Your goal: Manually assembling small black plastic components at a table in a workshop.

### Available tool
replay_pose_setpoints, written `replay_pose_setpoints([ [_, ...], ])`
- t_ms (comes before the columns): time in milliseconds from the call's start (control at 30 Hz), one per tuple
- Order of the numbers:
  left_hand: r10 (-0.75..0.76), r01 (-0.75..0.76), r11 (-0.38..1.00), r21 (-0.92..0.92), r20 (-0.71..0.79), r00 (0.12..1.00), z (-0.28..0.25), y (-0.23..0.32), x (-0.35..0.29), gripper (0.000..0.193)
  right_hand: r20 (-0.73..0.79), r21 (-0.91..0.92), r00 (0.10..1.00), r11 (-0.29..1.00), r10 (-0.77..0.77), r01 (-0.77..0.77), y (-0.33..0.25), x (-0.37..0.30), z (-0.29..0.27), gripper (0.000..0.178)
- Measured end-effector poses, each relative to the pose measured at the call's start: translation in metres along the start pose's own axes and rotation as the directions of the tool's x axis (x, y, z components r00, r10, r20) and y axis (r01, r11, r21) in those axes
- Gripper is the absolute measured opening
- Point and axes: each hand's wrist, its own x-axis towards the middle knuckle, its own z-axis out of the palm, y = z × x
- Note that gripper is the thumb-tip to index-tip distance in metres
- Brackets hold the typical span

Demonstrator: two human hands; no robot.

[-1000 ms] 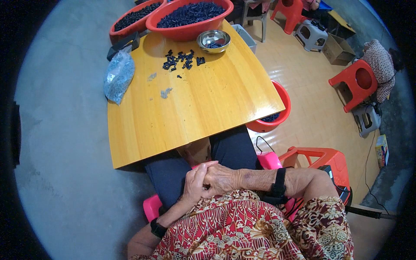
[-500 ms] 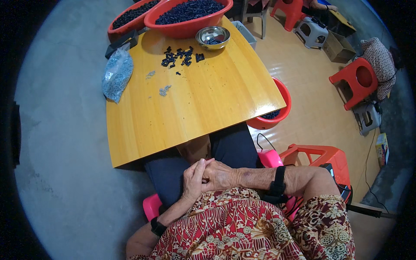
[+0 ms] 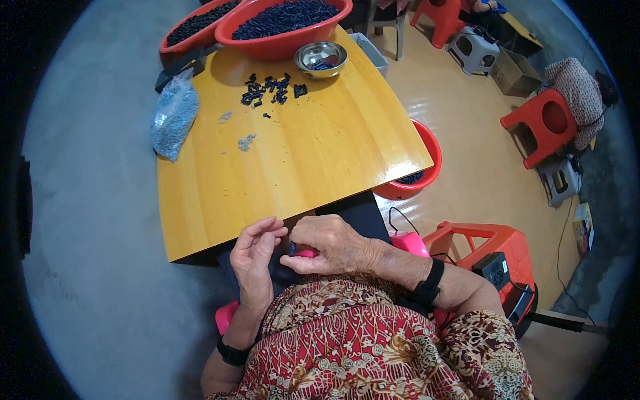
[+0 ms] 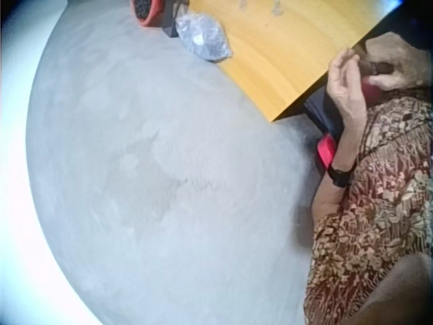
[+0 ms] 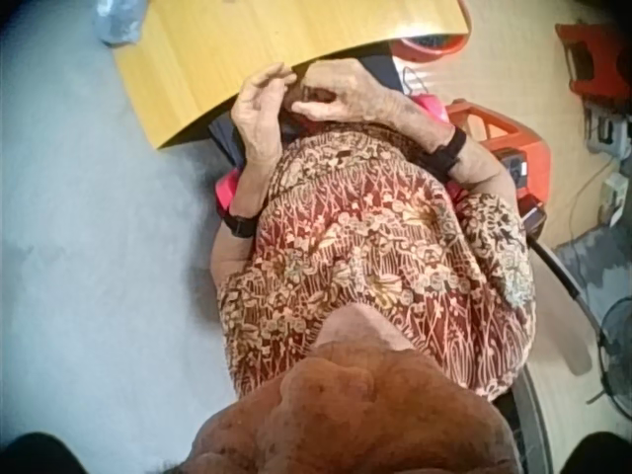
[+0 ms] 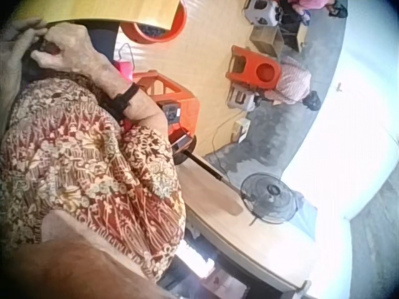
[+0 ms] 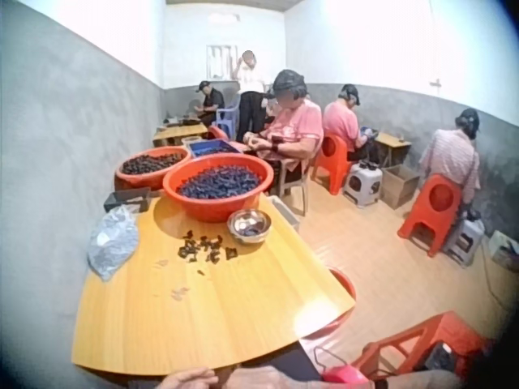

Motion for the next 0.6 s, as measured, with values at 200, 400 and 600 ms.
replay_pose_setpoints([
  [200, 0.439, -0.5, 0.771, 0.396, 0.238, 0.866, 0.011, 0.018, 0.004, 0.026, 0.037, 0.009, 0.999, 1.0, 0.005, -0.005, -0.006, 0.009, -0.018, 0.027],
  [400, 0.443, -0.518, 0.785, 0.339, 0.279, 0.852, 0.013, 0.019, 0.009, 0.028, 0.1, 0.189, 0.978, 0.962, 0.182, -0.198, -0.009, 0.009, -0.023, 0.026],
  [600, 0.392, -0.485, 0.79, 0.374, 0.3, 0.87, 0.014, 0.019, 0.013, 0.019, 0.158, 0.365, 0.946, 0.873, 0.283, -0.323, -0.005, 0.01, -0.019, 0.026],
])
